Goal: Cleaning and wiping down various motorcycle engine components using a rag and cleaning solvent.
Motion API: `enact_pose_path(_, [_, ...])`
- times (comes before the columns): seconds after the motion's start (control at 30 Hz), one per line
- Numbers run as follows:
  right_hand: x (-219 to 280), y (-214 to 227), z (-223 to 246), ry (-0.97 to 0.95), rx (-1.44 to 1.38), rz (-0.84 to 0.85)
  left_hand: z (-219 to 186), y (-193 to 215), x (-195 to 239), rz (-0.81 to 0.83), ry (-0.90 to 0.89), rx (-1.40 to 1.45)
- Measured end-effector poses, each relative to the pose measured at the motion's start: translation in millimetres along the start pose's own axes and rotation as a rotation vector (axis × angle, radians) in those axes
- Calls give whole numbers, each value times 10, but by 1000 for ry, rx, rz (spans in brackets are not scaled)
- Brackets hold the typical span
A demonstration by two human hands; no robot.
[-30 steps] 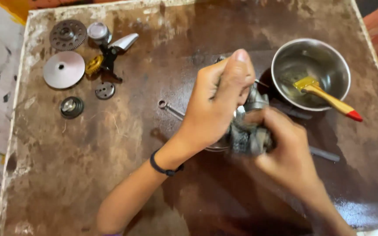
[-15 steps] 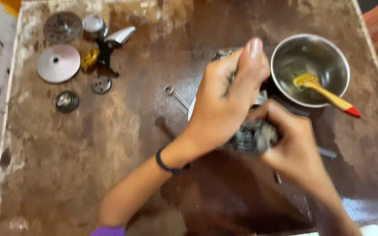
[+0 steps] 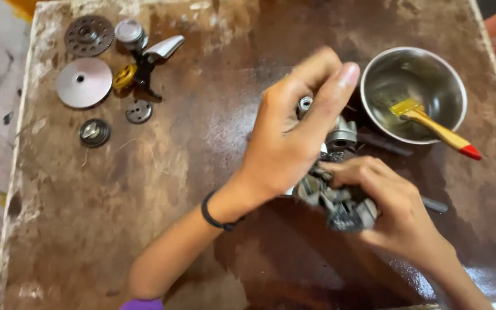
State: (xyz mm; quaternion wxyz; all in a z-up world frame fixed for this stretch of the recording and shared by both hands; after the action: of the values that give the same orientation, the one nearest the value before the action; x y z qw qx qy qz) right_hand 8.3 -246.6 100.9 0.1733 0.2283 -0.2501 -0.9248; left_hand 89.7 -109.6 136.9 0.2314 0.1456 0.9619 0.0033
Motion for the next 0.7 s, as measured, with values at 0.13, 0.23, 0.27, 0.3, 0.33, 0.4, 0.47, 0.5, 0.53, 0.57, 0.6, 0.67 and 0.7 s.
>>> enact_pose_path(0.13, [120,-132,-6,-29,58,79,-147,26,92,-159,-76,26])
enact_pose_path(0.23, [153,-246,152,109,201,182,24,-37,165,-154,201,103])
enact_pose_path(0.27, [153,-224,137,150,246,180,0,-28,194,-174,114,76])
enact_pose_path(0.3, [153,-207,127,193,291,174,-34,-21,226,-186,24,53])
enact_pose_path(0.33, [142,-207,126,189,290,173,-55,-7,220,-183,27,54])
enact_pose_path(0.4, [77,-197,127,210,350,172,-35,30,165,-177,111,155])
enact_pose_path(0.47, [116,-189,61,274,382,202,-139,47,94,-163,111,102])
enact_pose_path(0.5, [158,-220,44,328,405,238,-181,58,84,-152,126,51])
enact_pose_path(0.53, [97,-169,2,329,397,243,-91,57,120,-157,132,48])
enact_pose_path(0.57, [64,-127,-53,301,425,269,-39,7,156,-121,82,84])
enact_pose_path(0.6, [29,-79,-107,274,453,296,8,-42,189,-85,33,122])
enact_pose_path(0.67, [127,-177,30,340,457,315,-84,-16,107,-89,45,138])
enact_pose_path(0.7, [199,-252,115,404,444,340,-119,5,95,-98,73,147])
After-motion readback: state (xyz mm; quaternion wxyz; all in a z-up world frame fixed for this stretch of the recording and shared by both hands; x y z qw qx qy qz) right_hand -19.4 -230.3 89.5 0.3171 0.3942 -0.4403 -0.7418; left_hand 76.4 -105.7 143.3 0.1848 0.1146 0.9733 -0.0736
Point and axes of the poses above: each hand's wrist, its own x-axis away from the middle knuckle, its own y-axis out of the back of the hand, z = x × y, the point moved 7 cm from there along -x, towards the middle knuckle, and after that the axes turned 15 degrees about -x, right-handed, at the moved point
